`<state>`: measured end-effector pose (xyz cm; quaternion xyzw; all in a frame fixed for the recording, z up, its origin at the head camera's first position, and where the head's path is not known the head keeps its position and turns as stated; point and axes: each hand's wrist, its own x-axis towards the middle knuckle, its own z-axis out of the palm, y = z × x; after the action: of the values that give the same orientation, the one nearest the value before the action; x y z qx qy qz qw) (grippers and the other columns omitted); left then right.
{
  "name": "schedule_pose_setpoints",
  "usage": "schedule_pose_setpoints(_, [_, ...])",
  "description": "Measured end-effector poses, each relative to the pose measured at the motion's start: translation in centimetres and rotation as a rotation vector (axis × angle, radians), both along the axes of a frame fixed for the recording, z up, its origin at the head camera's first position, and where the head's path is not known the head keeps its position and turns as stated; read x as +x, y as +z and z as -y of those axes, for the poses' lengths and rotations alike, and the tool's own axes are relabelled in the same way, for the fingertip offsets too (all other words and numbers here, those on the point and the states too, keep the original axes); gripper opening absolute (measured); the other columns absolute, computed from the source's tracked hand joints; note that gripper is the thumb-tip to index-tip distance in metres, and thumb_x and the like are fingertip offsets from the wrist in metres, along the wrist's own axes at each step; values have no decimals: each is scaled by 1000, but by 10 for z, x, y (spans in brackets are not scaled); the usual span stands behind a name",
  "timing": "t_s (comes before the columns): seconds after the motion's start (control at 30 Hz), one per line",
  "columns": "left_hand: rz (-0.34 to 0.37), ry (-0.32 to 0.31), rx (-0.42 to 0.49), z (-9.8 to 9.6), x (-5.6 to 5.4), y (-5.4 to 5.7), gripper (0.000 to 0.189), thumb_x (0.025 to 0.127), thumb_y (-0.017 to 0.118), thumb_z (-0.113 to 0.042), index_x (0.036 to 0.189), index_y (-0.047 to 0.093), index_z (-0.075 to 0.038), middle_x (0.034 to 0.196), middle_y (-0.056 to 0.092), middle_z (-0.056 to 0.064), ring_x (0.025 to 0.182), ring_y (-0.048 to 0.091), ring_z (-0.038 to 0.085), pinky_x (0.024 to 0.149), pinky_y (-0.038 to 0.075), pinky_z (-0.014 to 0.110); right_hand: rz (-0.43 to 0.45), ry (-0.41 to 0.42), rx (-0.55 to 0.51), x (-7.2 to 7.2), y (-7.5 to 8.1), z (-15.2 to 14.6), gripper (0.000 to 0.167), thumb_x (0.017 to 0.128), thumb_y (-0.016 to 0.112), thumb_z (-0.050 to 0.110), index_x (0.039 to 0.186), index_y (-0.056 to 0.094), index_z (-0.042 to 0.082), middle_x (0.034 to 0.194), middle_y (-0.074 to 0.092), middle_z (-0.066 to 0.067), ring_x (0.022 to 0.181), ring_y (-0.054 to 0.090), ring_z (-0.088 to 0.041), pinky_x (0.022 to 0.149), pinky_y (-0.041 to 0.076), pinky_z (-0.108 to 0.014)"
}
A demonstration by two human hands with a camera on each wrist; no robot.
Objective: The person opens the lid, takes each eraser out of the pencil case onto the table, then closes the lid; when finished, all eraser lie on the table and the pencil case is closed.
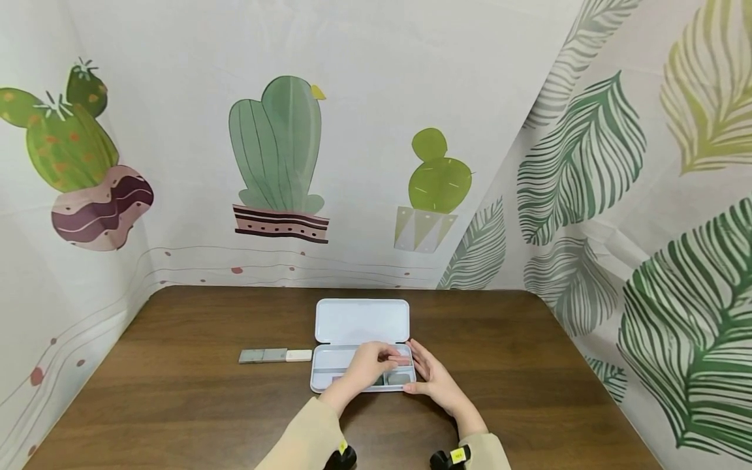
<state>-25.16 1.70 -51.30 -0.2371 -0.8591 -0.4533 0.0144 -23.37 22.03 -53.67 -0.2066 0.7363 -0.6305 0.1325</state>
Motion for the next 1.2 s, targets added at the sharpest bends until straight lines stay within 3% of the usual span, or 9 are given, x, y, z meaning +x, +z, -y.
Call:
schedule_pose_setpoints(0.23, [-2, -28, 79, 18, -2, 4, 16, 88, 72, -16, 99, 75, -4, 94, 74, 8, 80, 66, 14, 70, 52, 22, 6, -12, 1, 0, 1, 1, 100, 80, 76, 1, 152, 8, -10, 159, 13, -29, 147, 10, -43, 104, 30, -5])
schedule_pose_setpoints(0.43, [27, -49, 79, 47, -3, 11, 15, 90, 69, -15, 102, 74, -6, 96, 73, 5, 82, 64, 9, 73, 52, 21, -30, -12, 5, 0, -2, 2, 98, 80, 76, 1, 151, 9, -12, 158, 14, -32, 146, 13, -46, 104, 30, -5])
schedule_pose_setpoints(0.73, [-27, -23, 63, 106, -6, 16, 15, 89, 70, -13, 101, 74, -5, 95, 73, 8, 83, 63, 7, 73, 52, 22, -39, -13, -14, 1, 0, 2, 99, 80, 77, 2, 151, 10, -13, 158, 15, -32, 145, 12, -46, 104, 29, -5])
schedule_pose_setpoints(0.9, [-13, -28, 73, 145, -6, 14, 15, 90, 69, -12, 102, 73, -4, 93, 73, 8, 83, 63, 5, 73, 53, 22, -57, -5, -7, 1, -2, 2, 97, 81, 76, 2, 150, 10, -13, 157, 15, -34, 145, 13, -47, 104, 29, -5])
schedule_pose_setpoints(1.07, [4, 32, 88, 180, -3, 14, 15, 90, 70, -15, 101, 73, -5, 96, 74, 8, 83, 63, 1, 73, 52, 22, -59, -11, 9, 0, -1, 2, 97, 81, 76, 3, 151, 11, -12, 158, 16, -32, 145, 15, -44, 105, 29, -6])
schedule_pose_setpoints(1.2, [7, 120, 79, 206, 0, 13, 14, 89, 71, -19, 99, 74, -8, 97, 75, 6, 82, 62, 0, 73, 51, 21, -55, -16, 11, 0, -2, 1, 97, 81, 77, 3, 151, 11, -10, 158, 17, -30, 145, 13, -44, 105, 29, -5])
